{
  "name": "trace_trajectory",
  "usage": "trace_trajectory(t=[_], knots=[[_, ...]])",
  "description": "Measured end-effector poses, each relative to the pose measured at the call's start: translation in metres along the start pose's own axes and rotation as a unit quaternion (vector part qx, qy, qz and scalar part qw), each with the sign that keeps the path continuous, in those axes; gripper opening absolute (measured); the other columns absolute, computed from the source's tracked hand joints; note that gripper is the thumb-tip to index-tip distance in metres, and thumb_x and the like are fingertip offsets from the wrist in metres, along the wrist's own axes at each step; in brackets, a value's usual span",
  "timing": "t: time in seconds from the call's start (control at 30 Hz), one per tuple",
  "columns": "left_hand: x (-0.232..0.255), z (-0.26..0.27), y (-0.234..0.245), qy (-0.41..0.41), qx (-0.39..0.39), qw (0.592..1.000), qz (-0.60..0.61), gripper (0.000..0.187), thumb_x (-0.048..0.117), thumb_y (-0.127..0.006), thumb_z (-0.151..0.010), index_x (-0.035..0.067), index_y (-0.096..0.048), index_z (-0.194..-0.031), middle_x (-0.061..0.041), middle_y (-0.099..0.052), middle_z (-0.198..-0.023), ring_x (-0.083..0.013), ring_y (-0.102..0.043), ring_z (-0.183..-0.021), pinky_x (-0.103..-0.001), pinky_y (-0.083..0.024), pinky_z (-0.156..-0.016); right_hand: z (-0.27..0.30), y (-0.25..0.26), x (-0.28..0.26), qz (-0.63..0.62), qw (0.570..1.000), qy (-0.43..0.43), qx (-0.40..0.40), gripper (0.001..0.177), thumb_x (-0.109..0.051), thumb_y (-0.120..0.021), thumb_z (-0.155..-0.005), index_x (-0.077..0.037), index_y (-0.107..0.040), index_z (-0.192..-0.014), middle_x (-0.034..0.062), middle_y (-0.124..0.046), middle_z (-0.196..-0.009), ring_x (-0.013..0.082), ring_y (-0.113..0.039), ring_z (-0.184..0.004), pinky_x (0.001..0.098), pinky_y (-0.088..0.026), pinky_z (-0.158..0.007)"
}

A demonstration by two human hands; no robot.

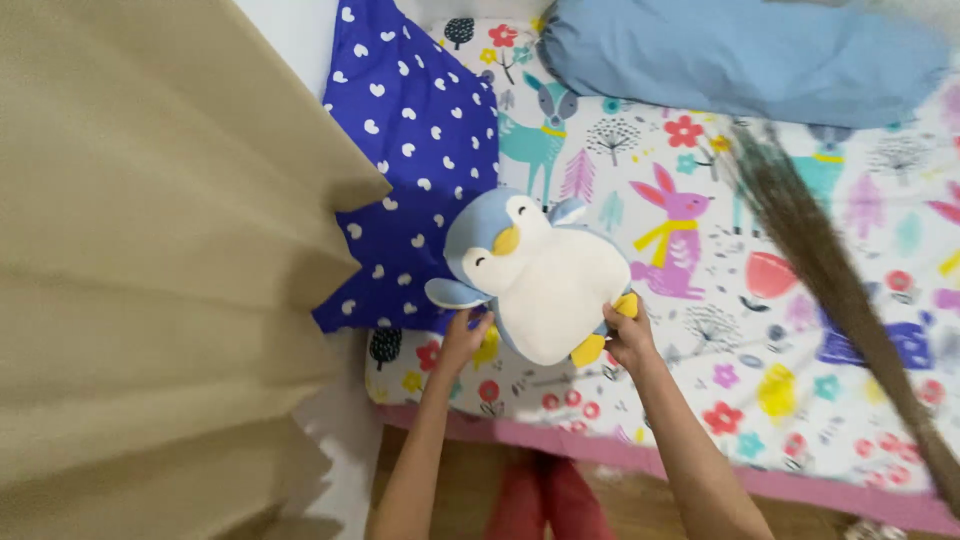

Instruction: Arranging bedsheets and pillows, including using a broom to pat a pillow, and placing clothes on the bed.

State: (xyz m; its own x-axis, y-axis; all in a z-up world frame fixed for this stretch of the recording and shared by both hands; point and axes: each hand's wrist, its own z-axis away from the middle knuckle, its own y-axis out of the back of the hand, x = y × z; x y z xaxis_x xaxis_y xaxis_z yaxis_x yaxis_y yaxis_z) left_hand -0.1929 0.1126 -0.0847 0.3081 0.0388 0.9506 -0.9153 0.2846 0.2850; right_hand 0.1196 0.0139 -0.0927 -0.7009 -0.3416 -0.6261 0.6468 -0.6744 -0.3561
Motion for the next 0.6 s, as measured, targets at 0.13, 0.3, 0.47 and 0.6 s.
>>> trace_trajectory(t=[0.13, 0.3, 0.47, 0.6], knots=[[0.018, -0.084, 0.045, 0.038, 0.030, 0.967, -0.248, 0.021, 0.022, -0.065, -0.095, 0.002, -0.068, -0.100, -0.018, -0.076, -0.096, -0.0308, -0.076, -0.088, -0.044, -0.060, -0.081, -0.071, -0.009, 0.059, -0.088, 0.995, -0.030, -0.024, 0.047, -0.002, -0.059, -0.096, -0.023, -0.045, -0.136, 0.0073, -0.062, -0.127, 0.0314, -0.065, -0.114, 0.0648, -0.057, -0.091], [0.054, -0.191, 0.111, -0.047, 0.178, 0.863, -0.470, 0.022, 0.015, -0.065, -0.091, 0.000, -0.065, -0.108, -0.023, -0.064, -0.109, -0.0405, -0.063, -0.105, -0.052, -0.049, -0.089, -0.141, -0.012, 0.119, -0.108, 0.991, -0.074, -0.019, 0.044, -0.004, -0.056, -0.099, -0.024, -0.042, -0.136, 0.0053, -0.058, -0.132, 0.0317, -0.060, -0.121, 0.0717, -0.051, -0.095], [0.047, -0.249, 0.175, 0.013, 0.310, 0.744, -0.592, 0.080, 0.041, -0.070, -0.088, -0.005, -0.038, -0.144, -0.038, -0.050, -0.132, -0.0503, -0.051, -0.124, -0.060, -0.037, -0.102, -0.148, -0.032, 0.129, -0.067, 0.990, -0.119, 0.039, 0.052, -0.005, -0.052, -0.099, -0.031, -0.034, -0.140, 0.0059, -0.050, -0.139, 0.0371, -0.054, -0.126, 0.0829, -0.043, -0.092], [0.045, -0.252, 0.175, 0.143, 0.262, 0.769, -0.565, 0.092, 0.060, -0.068, -0.090, -0.005, -0.035, -0.146, -0.031, -0.048, -0.142, -0.0442, -0.048, -0.132, -0.059, -0.036, -0.106, -0.151, -0.023, 0.129, -0.046, 0.988, -0.137, 0.053, 0.057, -0.008, -0.052, -0.102, -0.033, -0.024, -0.145, 0.0077, -0.044, -0.144, 0.0384, -0.051, -0.130, 0.0847, -0.042, -0.093]])
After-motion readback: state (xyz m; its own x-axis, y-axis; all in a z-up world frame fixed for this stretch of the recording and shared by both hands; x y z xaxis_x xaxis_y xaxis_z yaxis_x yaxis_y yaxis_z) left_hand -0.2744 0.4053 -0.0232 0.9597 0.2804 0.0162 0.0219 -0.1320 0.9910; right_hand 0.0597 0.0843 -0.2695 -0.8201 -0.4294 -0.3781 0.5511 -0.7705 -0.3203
